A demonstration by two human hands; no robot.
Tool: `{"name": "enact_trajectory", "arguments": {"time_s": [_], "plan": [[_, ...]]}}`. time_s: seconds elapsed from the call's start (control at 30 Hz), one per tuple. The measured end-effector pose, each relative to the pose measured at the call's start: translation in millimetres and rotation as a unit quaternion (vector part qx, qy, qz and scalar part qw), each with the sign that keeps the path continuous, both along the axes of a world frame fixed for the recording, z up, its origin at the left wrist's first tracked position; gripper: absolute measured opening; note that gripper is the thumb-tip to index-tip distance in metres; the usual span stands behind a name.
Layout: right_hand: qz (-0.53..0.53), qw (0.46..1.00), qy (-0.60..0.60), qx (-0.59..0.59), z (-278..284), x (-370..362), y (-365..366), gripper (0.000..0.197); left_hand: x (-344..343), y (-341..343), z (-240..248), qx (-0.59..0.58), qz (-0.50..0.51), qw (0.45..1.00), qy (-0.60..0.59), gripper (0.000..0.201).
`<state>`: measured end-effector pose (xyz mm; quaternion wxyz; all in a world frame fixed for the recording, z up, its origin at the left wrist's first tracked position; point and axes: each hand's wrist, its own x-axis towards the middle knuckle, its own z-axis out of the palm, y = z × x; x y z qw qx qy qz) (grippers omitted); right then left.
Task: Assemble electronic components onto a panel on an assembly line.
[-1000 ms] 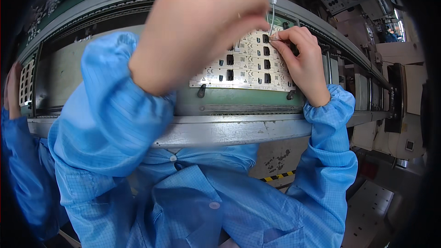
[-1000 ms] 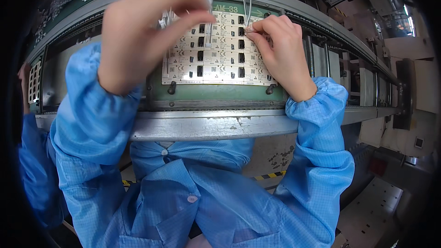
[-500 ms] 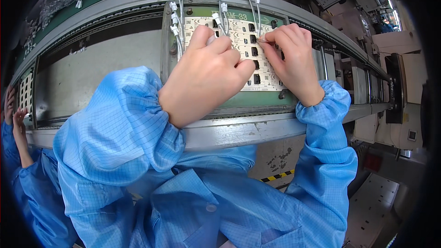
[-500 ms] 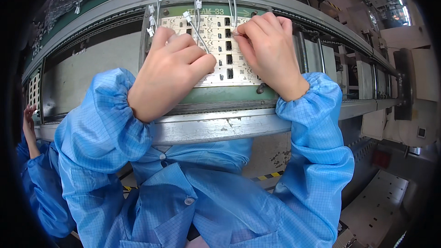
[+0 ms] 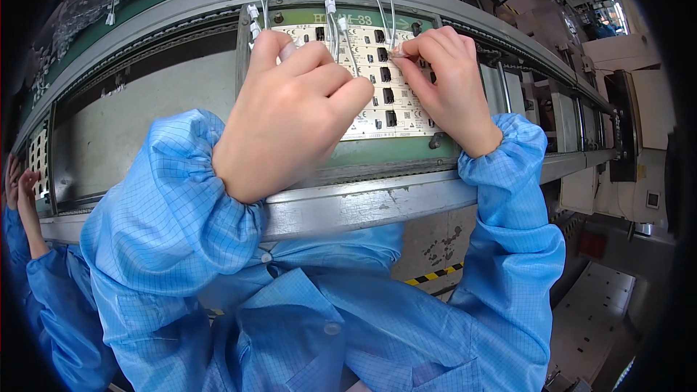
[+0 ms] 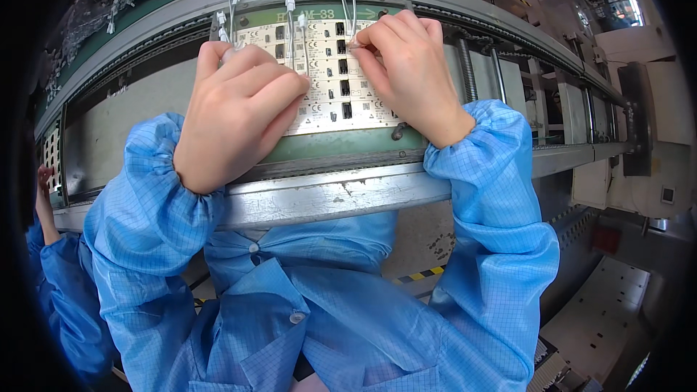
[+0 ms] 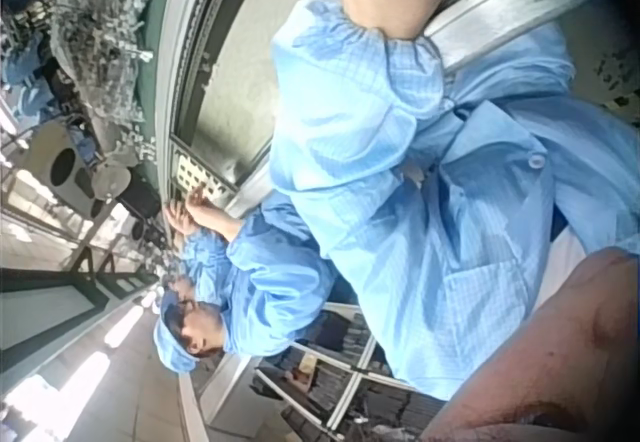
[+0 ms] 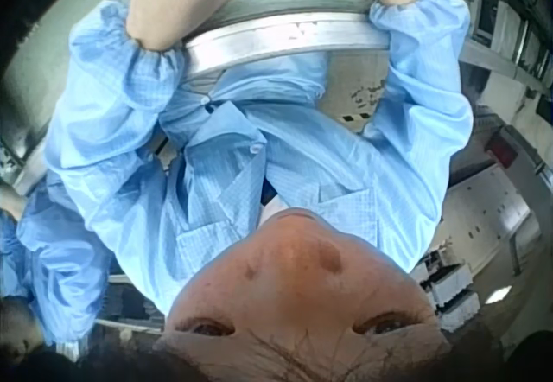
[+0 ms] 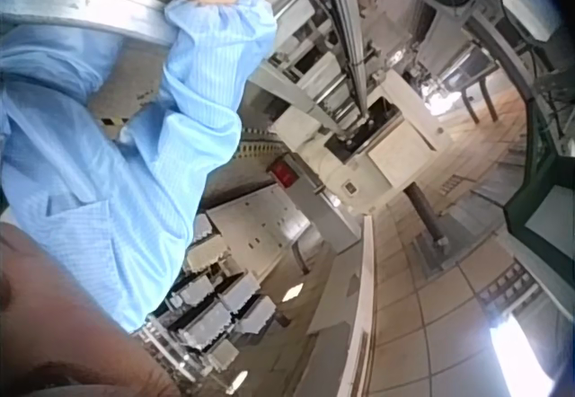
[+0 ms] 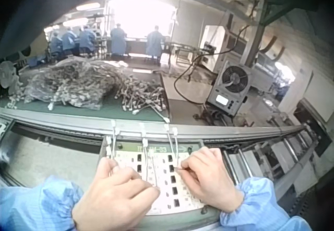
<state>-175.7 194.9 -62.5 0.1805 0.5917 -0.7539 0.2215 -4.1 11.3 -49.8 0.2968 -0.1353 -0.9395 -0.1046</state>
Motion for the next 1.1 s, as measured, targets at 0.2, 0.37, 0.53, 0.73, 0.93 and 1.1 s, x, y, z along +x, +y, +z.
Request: {"name": "enact_trajectory", "arguments": {"time_s": [0.2,0.37,0.53,0.73,0.93,1.1], "plan": [[-0.005,0.999,0.005,0.037,12,0,-1,0.01,-2,-4,0,0.0,0.013,1.0,0.006,0.012],[0.036,0.995,-0.047,0.085,27,-6,8,0.008,2,3,2,0.003,0.057,0.998,-0.014,0.012],[0.053,0.988,-0.046,0.14,41,-4,6,0.009,3,8,-6,0.013,0.093,0.996,0.01,0.013],[0.005,0.991,-0.134,0.026,55,-50,-79,0.015,1,12,-10,0.055,0.121,0.991,-0.019,0.011],[-0.053,0.996,-0.053,0.044,46,-101,-163,0.016,0,20,0,0.072,0.118,0.989,-0.047,0.011],[0.138,0.989,-0.038,0.04,48,-102,-180,0.017,2,21,-1,0.078,0.129,0.987,-0.058,0.011]]}}
